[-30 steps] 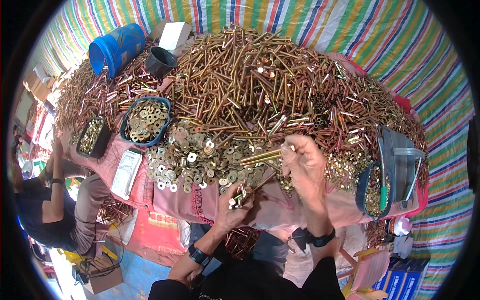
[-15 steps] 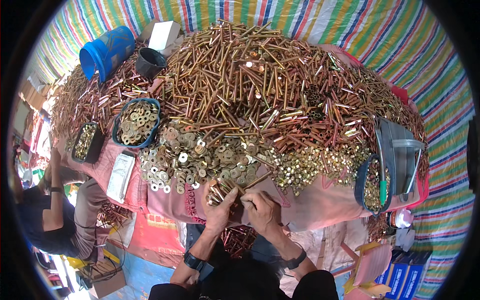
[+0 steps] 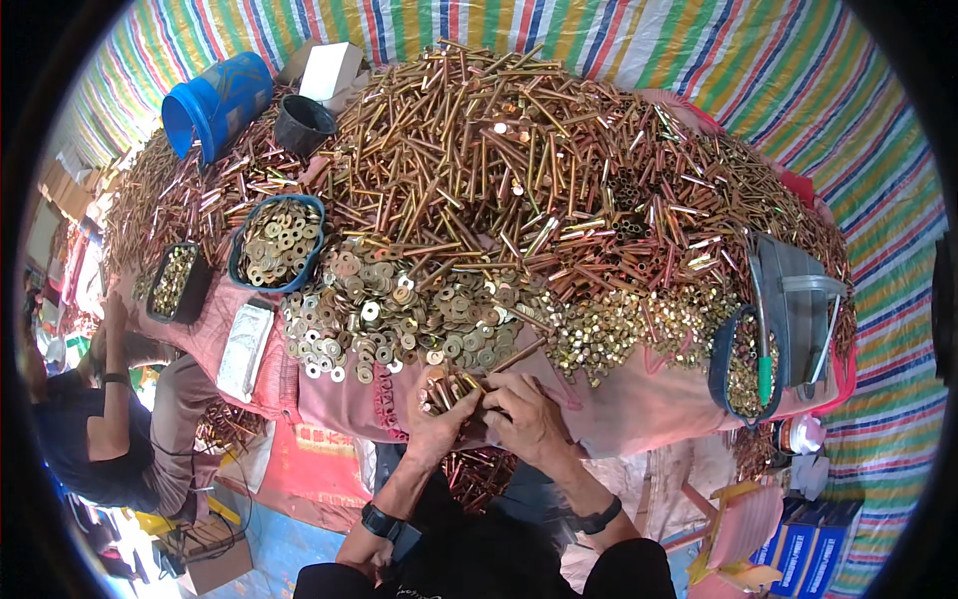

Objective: The person sorts through a pile of metal scrap, picking up small brass-colored pieces and separating them from copper tubes and washers.

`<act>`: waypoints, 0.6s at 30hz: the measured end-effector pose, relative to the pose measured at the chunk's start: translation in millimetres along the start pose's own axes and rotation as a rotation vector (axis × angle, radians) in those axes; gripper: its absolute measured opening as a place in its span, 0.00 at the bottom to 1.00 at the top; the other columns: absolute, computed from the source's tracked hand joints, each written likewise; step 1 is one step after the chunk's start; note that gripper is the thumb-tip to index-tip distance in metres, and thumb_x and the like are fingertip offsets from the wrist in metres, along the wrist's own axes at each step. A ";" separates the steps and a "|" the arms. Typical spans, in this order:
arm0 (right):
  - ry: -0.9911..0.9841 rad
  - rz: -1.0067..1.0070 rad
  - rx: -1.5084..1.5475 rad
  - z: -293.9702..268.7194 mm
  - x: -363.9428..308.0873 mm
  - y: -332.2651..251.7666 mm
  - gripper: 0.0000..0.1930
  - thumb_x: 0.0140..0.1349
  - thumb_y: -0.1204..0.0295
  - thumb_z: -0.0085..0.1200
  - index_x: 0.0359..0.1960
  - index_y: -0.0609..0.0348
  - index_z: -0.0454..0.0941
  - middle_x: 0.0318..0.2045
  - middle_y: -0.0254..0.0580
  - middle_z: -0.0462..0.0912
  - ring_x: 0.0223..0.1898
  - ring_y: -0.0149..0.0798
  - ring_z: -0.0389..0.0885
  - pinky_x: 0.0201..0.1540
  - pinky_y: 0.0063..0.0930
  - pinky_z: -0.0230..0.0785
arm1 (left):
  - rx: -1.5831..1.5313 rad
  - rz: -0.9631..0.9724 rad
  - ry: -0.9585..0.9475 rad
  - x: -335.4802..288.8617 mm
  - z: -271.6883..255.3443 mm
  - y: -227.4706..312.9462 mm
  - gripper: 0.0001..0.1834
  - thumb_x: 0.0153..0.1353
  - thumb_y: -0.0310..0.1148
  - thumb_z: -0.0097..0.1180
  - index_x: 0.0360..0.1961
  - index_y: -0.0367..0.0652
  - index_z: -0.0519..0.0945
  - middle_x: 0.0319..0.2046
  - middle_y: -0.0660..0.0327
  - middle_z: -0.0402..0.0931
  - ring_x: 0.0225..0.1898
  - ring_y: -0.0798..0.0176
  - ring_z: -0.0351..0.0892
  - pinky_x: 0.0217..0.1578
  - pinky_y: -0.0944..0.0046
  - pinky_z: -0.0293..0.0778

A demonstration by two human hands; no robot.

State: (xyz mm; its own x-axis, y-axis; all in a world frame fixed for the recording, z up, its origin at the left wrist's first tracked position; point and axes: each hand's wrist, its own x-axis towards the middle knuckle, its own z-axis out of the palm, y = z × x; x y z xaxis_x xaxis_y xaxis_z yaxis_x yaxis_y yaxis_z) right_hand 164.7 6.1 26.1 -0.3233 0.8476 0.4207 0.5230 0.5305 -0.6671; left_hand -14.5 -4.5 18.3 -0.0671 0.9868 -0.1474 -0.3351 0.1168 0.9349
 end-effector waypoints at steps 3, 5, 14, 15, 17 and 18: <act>0.089 0.206 0.134 -11.6 2.1 3.2 0.06 0.63 0.76 0.68 0.39 0.63 0.84 0.39 0.46 0.85 0.38 0.45 0.87 0.41 0.34 0.80 | 0.093 0.076 0.010 -4.1 1.1 -0.6 0.16 0.62 0.21 0.72 0.48 0.38 0.79 0.39 0.65 0.85 0.39 0.73 0.83 0.41 0.70 0.80; 0.141 0.304 0.090 -22.0 5.8 10.0 0.06 0.63 0.76 0.68 0.39 0.62 0.85 0.37 0.45 0.85 0.36 0.44 0.87 0.39 0.33 0.80 | 0.143 0.085 -0.012 -7.0 1.6 -1.7 0.16 0.62 0.22 0.73 0.48 0.38 0.79 0.38 0.65 0.84 0.38 0.73 0.83 0.39 0.71 0.80; -0.036 0.216 -0.254 -12.8 35.4 29.3 0.09 0.65 0.67 0.67 0.44 0.55 0.88 0.34 0.48 0.83 0.37 0.55 0.84 0.39 0.45 0.76 | 0.083 0.188 -0.112 -13.6 5.4 -19.3 0.16 0.64 0.21 0.71 0.50 0.37 0.79 0.40 0.59 0.87 0.40 0.72 0.85 0.40 0.70 0.81; -0.078 0.216 -0.285 -12.8 40.7 33.2 0.09 0.65 0.66 0.67 0.44 0.54 0.89 0.34 0.48 0.83 0.37 0.55 0.84 0.39 0.45 0.76 | 0.168 0.177 -0.118 -12.2 4.1 -20.5 0.17 0.64 0.19 0.70 0.51 0.37 0.79 0.41 0.60 0.87 0.42 0.70 0.86 0.42 0.69 0.82; -0.155 0.210 -0.311 -11.9 49.2 36.1 0.09 0.64 0.65 0.67 0.43 0.51 0.90 0.33 0.48 0.82 0.37 0.54 0.84 0.40 0.47 0.76 | 0.170 0.168 -0.112 -11.6 5.1 -21.8 0.20 0.60 0.15 0.67 0.53 0.38 0.79 0.42 0.63 0.86 0.42 0.70 0.84 0.43 0.69 0.80; -0.157 0.189 -0.257 -12.0 52.5 35.9 0.08 0.64 0.66 0.66 0.42 0.52 0.89 0.33 0.48 0.81 0.37 0.55 0.84 0.41 0.47 0.76 | 0.419 0.208 -0.100 -9.1 1.5 -20.5 0.21 0.60 0.16 0.67 0.54 0.40 0.79 0.41 0.65 0.84 0.41 0.72 0.81 0.43 0.70 0.78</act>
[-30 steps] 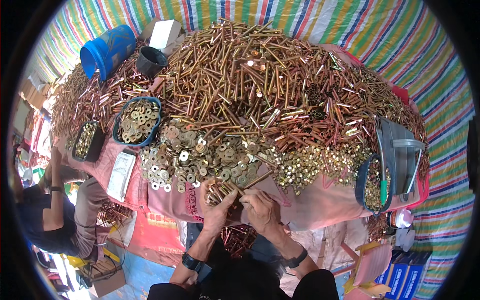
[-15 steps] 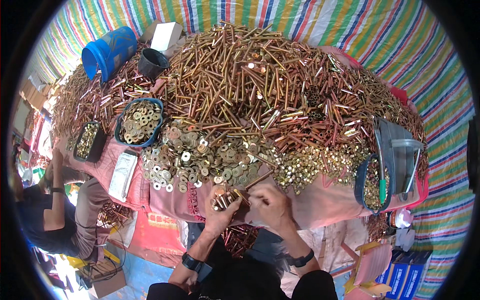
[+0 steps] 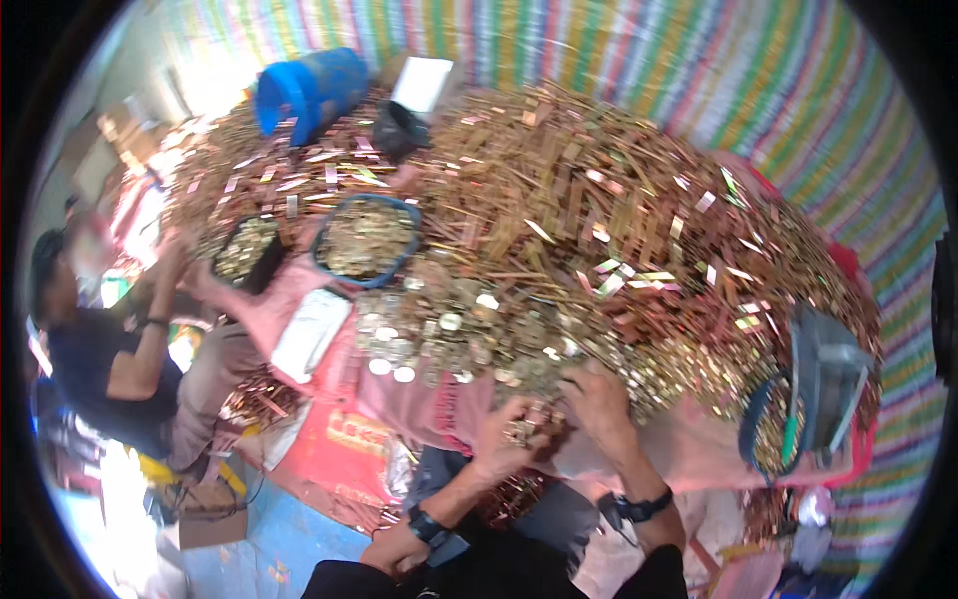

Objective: The person sorts through a pile of metal scrap, picking up small brass-colored pieces and separating them from copper tubes and washers.

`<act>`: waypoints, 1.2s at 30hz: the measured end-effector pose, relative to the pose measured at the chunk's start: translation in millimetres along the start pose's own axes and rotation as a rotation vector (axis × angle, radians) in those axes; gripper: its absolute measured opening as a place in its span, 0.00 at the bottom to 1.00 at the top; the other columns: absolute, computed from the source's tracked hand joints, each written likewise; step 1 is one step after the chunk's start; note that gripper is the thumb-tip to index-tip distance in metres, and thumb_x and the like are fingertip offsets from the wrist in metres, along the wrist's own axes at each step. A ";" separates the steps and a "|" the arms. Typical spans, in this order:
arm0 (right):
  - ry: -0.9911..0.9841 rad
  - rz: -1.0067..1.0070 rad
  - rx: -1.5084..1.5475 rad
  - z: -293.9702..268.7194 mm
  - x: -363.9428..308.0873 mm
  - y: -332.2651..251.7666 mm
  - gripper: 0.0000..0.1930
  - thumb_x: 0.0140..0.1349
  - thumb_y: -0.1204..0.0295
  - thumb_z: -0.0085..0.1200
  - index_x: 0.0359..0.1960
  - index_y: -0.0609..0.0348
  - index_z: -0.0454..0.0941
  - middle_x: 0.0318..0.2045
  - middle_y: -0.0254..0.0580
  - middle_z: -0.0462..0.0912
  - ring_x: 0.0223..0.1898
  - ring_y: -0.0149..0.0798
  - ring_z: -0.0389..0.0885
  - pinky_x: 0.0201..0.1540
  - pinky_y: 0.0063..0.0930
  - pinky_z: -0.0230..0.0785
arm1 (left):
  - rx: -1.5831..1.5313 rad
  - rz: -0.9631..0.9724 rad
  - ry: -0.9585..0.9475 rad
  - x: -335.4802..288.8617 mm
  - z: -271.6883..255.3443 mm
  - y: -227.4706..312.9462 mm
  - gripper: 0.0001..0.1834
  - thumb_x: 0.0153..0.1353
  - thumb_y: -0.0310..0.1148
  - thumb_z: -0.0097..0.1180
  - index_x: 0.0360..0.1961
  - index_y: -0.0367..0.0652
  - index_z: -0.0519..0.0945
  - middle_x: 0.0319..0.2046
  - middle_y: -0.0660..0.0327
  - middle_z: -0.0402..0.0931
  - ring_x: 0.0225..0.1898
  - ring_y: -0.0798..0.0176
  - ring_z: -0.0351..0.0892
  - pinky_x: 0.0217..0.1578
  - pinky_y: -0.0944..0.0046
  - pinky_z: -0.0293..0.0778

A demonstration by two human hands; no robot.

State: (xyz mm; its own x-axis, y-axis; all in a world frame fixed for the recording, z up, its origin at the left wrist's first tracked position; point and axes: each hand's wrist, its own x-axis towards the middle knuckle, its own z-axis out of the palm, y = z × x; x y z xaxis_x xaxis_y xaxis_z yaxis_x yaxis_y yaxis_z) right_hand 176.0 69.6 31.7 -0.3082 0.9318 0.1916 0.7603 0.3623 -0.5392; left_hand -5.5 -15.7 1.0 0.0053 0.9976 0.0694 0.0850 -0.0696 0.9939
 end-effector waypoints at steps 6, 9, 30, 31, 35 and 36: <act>0.006 -0.124 0.115 -11.3 -0.9 -16.6 0.06 0.63 0.73 0.65 0.39 0.61 0.86 0.34 0.51 0.80 0.37 0.56 0.82 0.41 0.48 0.73 | -0.258 -0.056 -0.051 -4.9 1.3 3.5 0.23 0.62 0.23 0.74 0.56 0.41 0.78 0.43 0.65 0.84 0.46 0.70 0.82 0.49 0.67 0.79; -0.003 -0.137 0.056 -19.0 -0.2 -18.4 0.06 0.62 0.74 0.65 0.40 0.60 0.86 0.34 0.52 0.79 0.37 0.58 0.81 0.40 0.49 0.73 | -0.279 0.031 -0.058 -3.2 5.1 0.3 0.21 0.64 0.25 0.72 0.56 0.42 0.78 0.44 0.65 0.84 0.47 0.70 0.82 0.49 0.66 0.78; -0.007 0.362 1.164 -25.4 -41.9 0.4 0.10 0.73 0.70 0.65 0.47 0.64 0.84 0.26 0.36 0.85 0.24 0.25 0.82 0.26 0.19 0.73 | -0.075 -0.010 0.095 -3.8 10.6 2.1 0.21 0.59 0.26 0.78 0.51 0.41 0.80 0.40 0.66 0.84 0.44 0.70 0.81 0.46 0.67 0.79; -0.016 0.358 1.150 -23.8 -44.9 -4.2 0.10 0.73 0.70 0.65 0.47 0.64 0.84 0.26 0.36 0.85 0.24 0.25 0.82 0.27 0.19 0.74 | -0.099 0.010 0.092 -5.4 11.5 6.5 0.20 0.59 0.24 0.76 0.50 0.42 0.80 0.38 0.66 0.83 0.42 0.71 0.80 0.45 0.67 0.79; -0.033 0.365 1.130 -18.0 -51.5 -14.9 0.10 0.73 0.70 0.65 0.48 0.64 0.83 0.27 0.35 0.85 0.25 0.26 0.83 0.27 0.20 0.76 | -0.107 0.077 0.088 -2.2 13.3 13.8 0.19 0.60 0.21 0.73 0.50 0.41 0.79 0.36 0.64 0.83 0.38 0.72 0.80 0.41 0.68 0.79; -0.041 0.377 1.137 -17.1 -52.5 -16.0 0.10 0.73 0.70 0.65 0.48 0.64 0.83 0.28 0.35 0.86 0.25 0.27 0.83 0.27 0.20 0.76 | -0.072 0.089 0.098 -1.7 12.7 13.7 0.19 0.60 0.21 0.73 0.50 0.41 0.79 0.36 0.63 0.83 0.38 0.72 0.81 0.40 0.68 0.79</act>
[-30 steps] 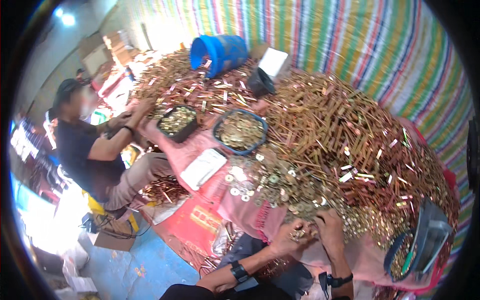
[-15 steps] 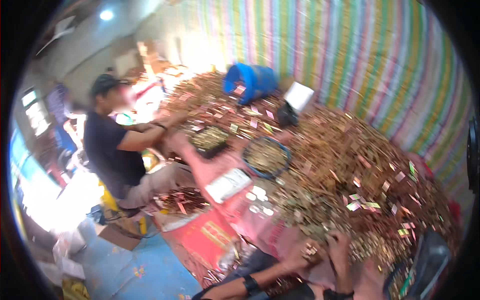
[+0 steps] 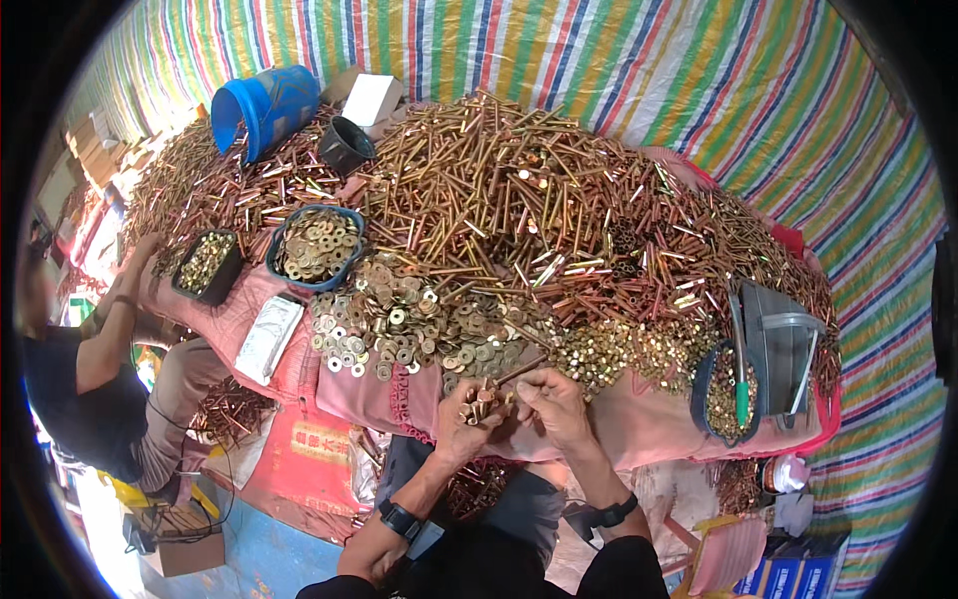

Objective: The person sorts through a pile of metal scrap, picking up small brass-colored pieces and separating them from copper tubes and washers.

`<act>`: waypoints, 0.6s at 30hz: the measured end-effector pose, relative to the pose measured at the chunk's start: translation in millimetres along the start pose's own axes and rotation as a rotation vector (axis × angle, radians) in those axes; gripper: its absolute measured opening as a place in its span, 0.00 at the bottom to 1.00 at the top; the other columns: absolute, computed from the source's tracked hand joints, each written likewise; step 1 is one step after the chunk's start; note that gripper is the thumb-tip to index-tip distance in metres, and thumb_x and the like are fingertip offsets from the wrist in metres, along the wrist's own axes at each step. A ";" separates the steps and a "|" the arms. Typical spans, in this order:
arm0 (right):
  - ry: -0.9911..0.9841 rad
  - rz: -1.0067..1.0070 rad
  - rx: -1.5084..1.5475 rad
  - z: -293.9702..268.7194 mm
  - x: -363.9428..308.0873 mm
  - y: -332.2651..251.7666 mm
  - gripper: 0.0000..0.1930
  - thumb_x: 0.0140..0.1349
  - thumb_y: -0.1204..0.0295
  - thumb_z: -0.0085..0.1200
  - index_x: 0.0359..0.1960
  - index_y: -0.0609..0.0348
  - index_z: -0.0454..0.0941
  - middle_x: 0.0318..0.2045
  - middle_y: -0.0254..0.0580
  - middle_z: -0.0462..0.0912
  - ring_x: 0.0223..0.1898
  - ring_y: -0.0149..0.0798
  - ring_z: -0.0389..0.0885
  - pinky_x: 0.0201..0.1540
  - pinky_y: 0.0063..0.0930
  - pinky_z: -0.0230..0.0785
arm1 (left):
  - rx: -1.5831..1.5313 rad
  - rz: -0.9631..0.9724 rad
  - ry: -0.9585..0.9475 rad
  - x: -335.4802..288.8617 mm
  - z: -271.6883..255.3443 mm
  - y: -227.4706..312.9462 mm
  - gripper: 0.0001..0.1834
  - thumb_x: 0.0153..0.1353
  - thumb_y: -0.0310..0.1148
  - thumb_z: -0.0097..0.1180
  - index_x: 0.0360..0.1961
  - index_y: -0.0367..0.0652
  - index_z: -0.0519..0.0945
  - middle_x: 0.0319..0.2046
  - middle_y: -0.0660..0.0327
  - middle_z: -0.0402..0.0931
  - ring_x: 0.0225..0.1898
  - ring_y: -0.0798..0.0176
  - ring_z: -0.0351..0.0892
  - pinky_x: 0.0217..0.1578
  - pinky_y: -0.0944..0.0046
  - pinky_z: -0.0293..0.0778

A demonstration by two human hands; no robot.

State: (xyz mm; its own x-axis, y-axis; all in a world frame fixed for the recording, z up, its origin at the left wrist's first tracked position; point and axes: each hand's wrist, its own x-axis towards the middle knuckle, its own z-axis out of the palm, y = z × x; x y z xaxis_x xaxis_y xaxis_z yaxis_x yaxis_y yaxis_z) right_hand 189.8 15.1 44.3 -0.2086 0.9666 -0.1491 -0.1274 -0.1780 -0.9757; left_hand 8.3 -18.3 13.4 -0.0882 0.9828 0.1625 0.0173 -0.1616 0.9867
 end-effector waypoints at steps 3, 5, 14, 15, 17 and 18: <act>0.035 0.003 0.066 1.3 -3.2 -0.5 0.12 0.73 0.69 0.65 0.49 0.64 0.82 0.30 0.36 0.86 0.24 0.27 0.83 0.26 0.20 0.77 | -0.013 -0.024 -0.043 0.3 -2.3 -1.1 0.20 0.59 0.23 0.75 0.50 0.40 0.80 0.38 0.63 0.85 0.40 0.71 0.82 0.43 0.67 0.79; 0.055 0.027 0.115 2.4 -5.2 -3.2 0.12 0.73 0.68 0.65 0.50 0.64 0.82 0.30 0.36 0.86 0.24 0.26 0.83 0.26 0.19 0.76 | -0.008 -0.054 -0.074 0.5 -3.1 -1.4 0.21 0.59 0.24 0.76 0.51 0.39 0.80 0.38 0.63 0.86 0.41 0.70 0.83 0.44 0.66 0.79; 0.118 -0.040 -0.113 21.4 -18.1 -12.5 0.13 0.72 0.68 0.66 0.49 0.66 0.82 0.31 0.37 0.87 0.26 0.25 0.84 0.28 0.21 0.78 | 0.054 0.079 -0.107 3.6 -4.1 -4.9 0.21 0.57 0.22 0.71 0.51 0.40 0.79 0.35 0.61 0.84 0.35 0.70 0.82 0.39 0.66 0.78; 0.131 -0.031 -0.143 21.7 -18.3 -12.1 0.13 0.72 0.68 0.67 0.49 0.66 0.82 0.31 0.37 0.87 0.26 0.25 0.84 0.28 0.21 0.78 | 0.025 0.087 -0.127 3.8 -4.2 -5.8 0.21 0.58 0.22 0.71 0.52 0.40 0.79 0.35 0.60 0.84 0.35 0.69 0.82 0.39 0.66 0.79; 0.137 0.000 -0.220 20.8 -17.7 -11.2 0.13 0.71 0.68 0.67 0.48 0.66 0.82 0.31 0.37 0.87 0.26 0.25 0.84 0.28 0.21 0.77 | -0.001 0.092 -0.154 4.0 -5.0 -7.1 0.21 0.58 0.22 0.71 0.52 0.40 0.79 0.37 0.59 0.85 0.36 0.69 0.83 0.39 0.66 0.79; 0.121 -0.019 -0.184 19.8 -17.1 -10.7 0.13 0.71 0.69 0.68 0.48 0.66 0.83 0.31 0.37 0.87 0.26 0.25 0.84 0.28 0.21 0.77 | 0.013 0.105 -0.147 3.9 -5.1 -7.5 0.21 0.58 0.22 0.71 0.52 0.40 0.79 0.37 0.59 0.85 0.36 0.68 0.83 0.39 0.66 0.79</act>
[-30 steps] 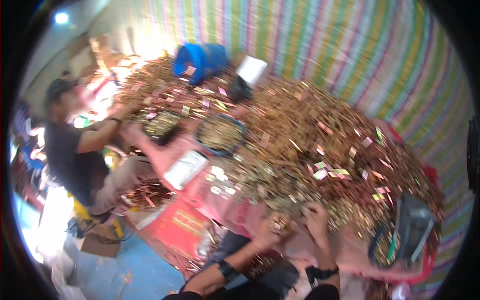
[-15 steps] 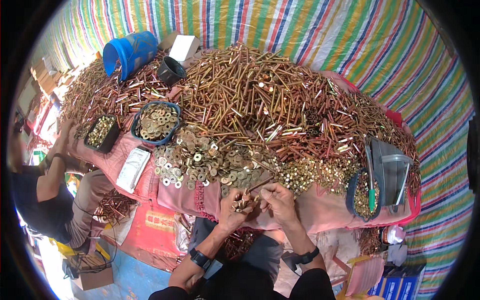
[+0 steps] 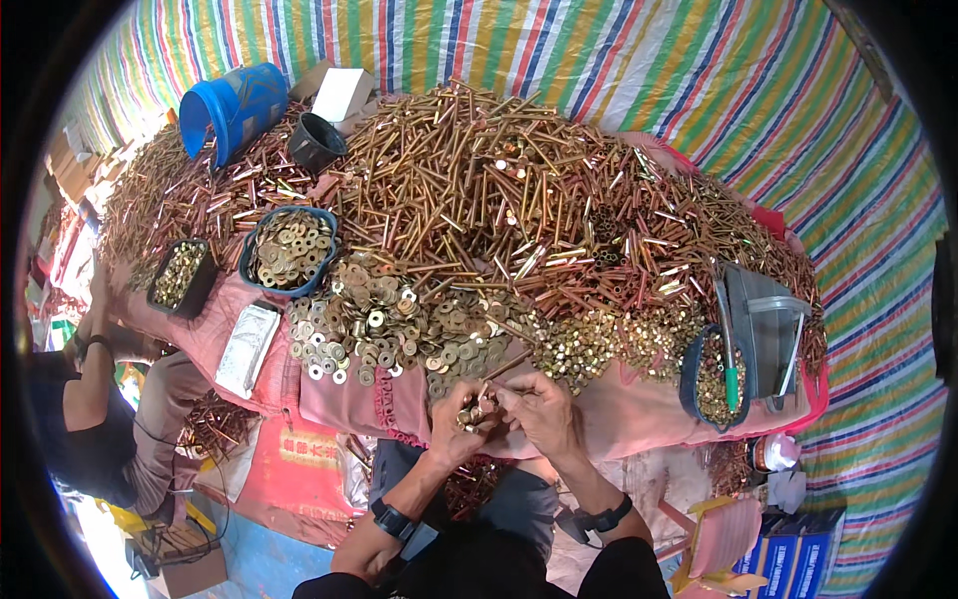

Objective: The person sorts through a pile of metal scrap, picking up small brass-colored pieces and separating them from copper tubes and washers.

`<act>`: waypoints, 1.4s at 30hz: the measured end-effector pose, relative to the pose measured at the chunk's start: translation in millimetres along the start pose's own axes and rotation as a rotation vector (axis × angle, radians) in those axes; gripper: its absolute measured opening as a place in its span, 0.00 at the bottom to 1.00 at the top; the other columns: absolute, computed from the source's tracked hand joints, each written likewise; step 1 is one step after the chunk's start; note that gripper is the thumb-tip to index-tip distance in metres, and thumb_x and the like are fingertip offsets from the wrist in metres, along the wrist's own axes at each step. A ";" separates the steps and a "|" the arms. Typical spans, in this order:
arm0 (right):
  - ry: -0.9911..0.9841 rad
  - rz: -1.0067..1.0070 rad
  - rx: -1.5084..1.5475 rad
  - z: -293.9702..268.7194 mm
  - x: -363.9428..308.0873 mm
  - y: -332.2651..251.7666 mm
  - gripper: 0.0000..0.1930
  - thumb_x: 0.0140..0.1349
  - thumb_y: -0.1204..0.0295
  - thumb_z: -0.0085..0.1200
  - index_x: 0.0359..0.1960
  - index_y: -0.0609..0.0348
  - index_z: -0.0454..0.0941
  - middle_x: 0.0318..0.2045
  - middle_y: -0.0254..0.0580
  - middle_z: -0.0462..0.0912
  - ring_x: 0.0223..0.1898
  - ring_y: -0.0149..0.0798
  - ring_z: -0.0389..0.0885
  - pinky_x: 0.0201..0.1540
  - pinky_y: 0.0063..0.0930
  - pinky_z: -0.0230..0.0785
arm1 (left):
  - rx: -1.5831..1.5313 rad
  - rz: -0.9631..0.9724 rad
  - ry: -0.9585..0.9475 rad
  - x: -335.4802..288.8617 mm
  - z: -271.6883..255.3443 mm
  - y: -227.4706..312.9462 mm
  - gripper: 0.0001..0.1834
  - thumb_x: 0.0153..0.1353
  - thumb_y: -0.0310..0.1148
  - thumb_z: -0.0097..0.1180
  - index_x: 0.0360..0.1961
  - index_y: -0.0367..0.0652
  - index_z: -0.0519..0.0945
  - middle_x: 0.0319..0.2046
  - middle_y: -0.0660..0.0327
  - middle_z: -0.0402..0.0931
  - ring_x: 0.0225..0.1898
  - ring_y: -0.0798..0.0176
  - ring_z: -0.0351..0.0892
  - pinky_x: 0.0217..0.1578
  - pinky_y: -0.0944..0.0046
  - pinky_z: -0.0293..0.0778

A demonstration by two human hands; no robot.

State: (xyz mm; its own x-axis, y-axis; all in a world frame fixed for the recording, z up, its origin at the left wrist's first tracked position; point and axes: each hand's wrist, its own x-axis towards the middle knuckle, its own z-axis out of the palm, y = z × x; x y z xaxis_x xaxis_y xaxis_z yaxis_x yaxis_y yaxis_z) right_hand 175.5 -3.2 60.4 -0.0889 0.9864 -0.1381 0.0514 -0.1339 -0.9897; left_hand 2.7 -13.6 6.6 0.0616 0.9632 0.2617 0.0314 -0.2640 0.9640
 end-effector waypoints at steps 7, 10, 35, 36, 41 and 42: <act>-0.074 0.141 0.252 -5.4 5.0 1.6 0.12 0.72 0.65 0.66 0.45 0.64 0.84 0.30 0.35 0.86 0.26 0.25 0.82 0.29 0.18 0.76 | -0.055 0.001 0.020 -2.9 -2.1 -4.8 0.20 0.59 0.26 0.73 0.51 0.40 0.80 0.36 0.60 0.85 0.36 0.68 0.83 0.40 0.65 0.79; -0.055 0.185 0.108 -13.2 10.4 -2.3 0.12 0.73 0.65 0.65 0.45 0.63 0.84 0.30 0.37 0.86 0.27 0.26 0.82 0.30 0.21 0.76 | -0.018 0.004 0.028 -3.8 -0.8 -9.5 0.19 0.59 0.27 0.74 0.50 0.39 0.80 0.35 0.61 0.85 0.36 0.69 0.82 0.40 0.65 0.79; 0.038 -0.210 -0.702 -60.1 2.3 9.3 0.07 0.64 0.74 0.67 0.41 0.61 0.84 0.31 0.44 0.84 0.33 0.41 0.84 0.36 0.33 0.75 | 0.022 -0.075 0.053 -1.1 0.5 -12.8 0.17 0.60 0.25 0.72 0.48 0.39 0.79 0.35 0.60 0.86 0.35 0.68 0.85 0.38 0.66 0.81; -0.013 -0.269 -0.837 -60.0 -2.8 15.0 0.07 0.63 0.73 0.67 0.40 0.61 0.84 0.31 0.46 0.84 0.33 0.44 0.85 0.38 0.35 0.76 | 0.024 -0.102 0.042 -1.5 -0.6 -11.9 0.17 0.62 0.26 0.73 0.48 0.38 0.79 0.38 0.60 0.88 0.39 0.69 0.87 0.40 0.66 0.82; -0.060 -0.566 -1.257 -54.2 -3.1 23.4 0.21 0.60 0.72 0.68 0.54 0.59 0.78 0.34 0.51 0.82 0.34 0.51 0.84 0.40 0.41 0.77 | 0.063 -0.091 0.053 -0.4 0.6 -8.8 0.16 0.62 0.25 0.73 0.48 0.38 0.79 0.38 0.60 0.88 0.39 0.70 0.86 0.40 0.66 0.82; -0.056 -0.561 -1.224 -53.4 0.2 20.3 0.21 0.61 0.74 0.68 0.55 0.59 0.77 0.35 0.49 0.82 0.34 0.48 0.84 0.38 0.39 0.78 | 0.046 -0.090 0.055 -0.4 0.9 -8.4 0.16 0.62 0.25 0.73 0.48 0.38 0.79 0.37 0.60 0.88 0.39 0.70 0.86 0.40 0.66 0.82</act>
State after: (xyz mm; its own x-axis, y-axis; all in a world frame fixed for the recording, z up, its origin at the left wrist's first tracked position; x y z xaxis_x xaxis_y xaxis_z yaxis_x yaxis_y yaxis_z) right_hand 229.6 -0.6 42.3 -0.4295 0.8706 0.2401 0.8403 0.4827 -0.2468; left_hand 3.3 -11.9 -1.6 0.0017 0.9841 0.1774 0.0802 -0.1770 0.9809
